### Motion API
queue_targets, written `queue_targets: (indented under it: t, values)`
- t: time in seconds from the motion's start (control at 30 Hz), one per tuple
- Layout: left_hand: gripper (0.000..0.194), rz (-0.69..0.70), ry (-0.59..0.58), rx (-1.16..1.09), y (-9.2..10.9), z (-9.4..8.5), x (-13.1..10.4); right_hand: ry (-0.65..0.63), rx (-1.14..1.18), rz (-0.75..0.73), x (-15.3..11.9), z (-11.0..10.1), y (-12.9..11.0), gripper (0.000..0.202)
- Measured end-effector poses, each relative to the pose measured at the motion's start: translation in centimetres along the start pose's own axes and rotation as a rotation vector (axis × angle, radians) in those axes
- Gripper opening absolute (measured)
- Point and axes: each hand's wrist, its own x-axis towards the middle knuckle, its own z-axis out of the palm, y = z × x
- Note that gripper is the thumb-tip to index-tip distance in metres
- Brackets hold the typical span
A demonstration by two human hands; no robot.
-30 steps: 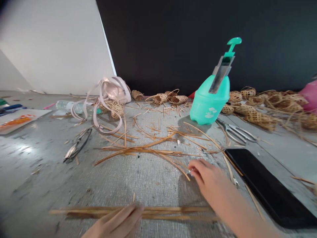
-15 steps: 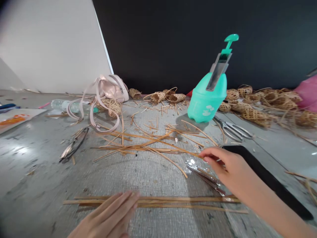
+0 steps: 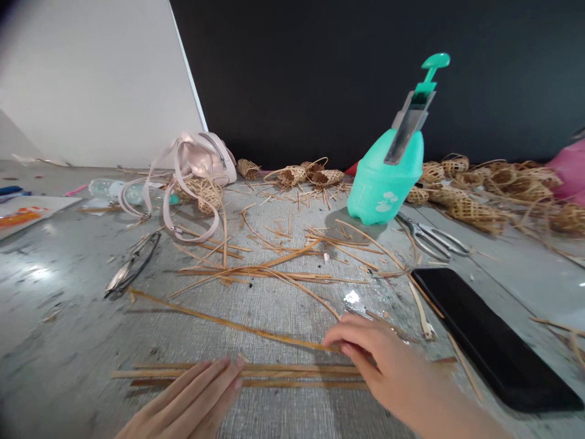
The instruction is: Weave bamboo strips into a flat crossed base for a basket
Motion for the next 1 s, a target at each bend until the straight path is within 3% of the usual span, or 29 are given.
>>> queue_targets:
  t: [0.13, 0.27, 0.43, 0.53, 0.67, 0.73, 0.87, 1.0]
  values:
    - [0.038, 0.004, -0.022, -0.026, -0.2, -0.3, 1.5, 0.005, -0.027, -0.033, -0.5, 0.1, 2.6, 0.026]
    - [0.034, 0.012, -0.027, -0.009, -0.1, 0.0, 2.1, -0.084, -0.021, -0.033, -1.3, -0.5, 4.6, 0.023]
    - [0.050, 0.064, -0.032, 0.051, 0.0, 0.7, 1.5, -0.037, -0.017, -0.015, -1.7, -0.7, 3.6, 0.026]
    - [0.051, 0.070, -0.047, 0.042, 0.1, 1.3, 1.0, 0.002, -0.040, -0.024, -1.8, -0.8, 2.9, 0.024]
    - [0.046, -0.010, -0.041, -0.058, 0.5, 1.7, 0.6, -0.102, -0.058, 0.003, -1.6, -0.7, 2.0, 0.021]
    - [0.045, -0.046, -0.052, -0.114, 0.7, 1.8, 0.5, -0.053, -0.075, -0.033, -1.1, -0.3, 1.4, 0.021]
    - [0.051, -0.051, -0.059, -0.105, 1.0, 1.9, 0.7, 0.240, -0.164, -0.072, 0.8, 1.3, 0.6, 0.022]
    - [0.055, -0.016, -0.052, -0.042, 0.9, 2.0, 1.0, 0.267, -0.222, -0.009, 3.3, 2.6, 0.9, 0.025]
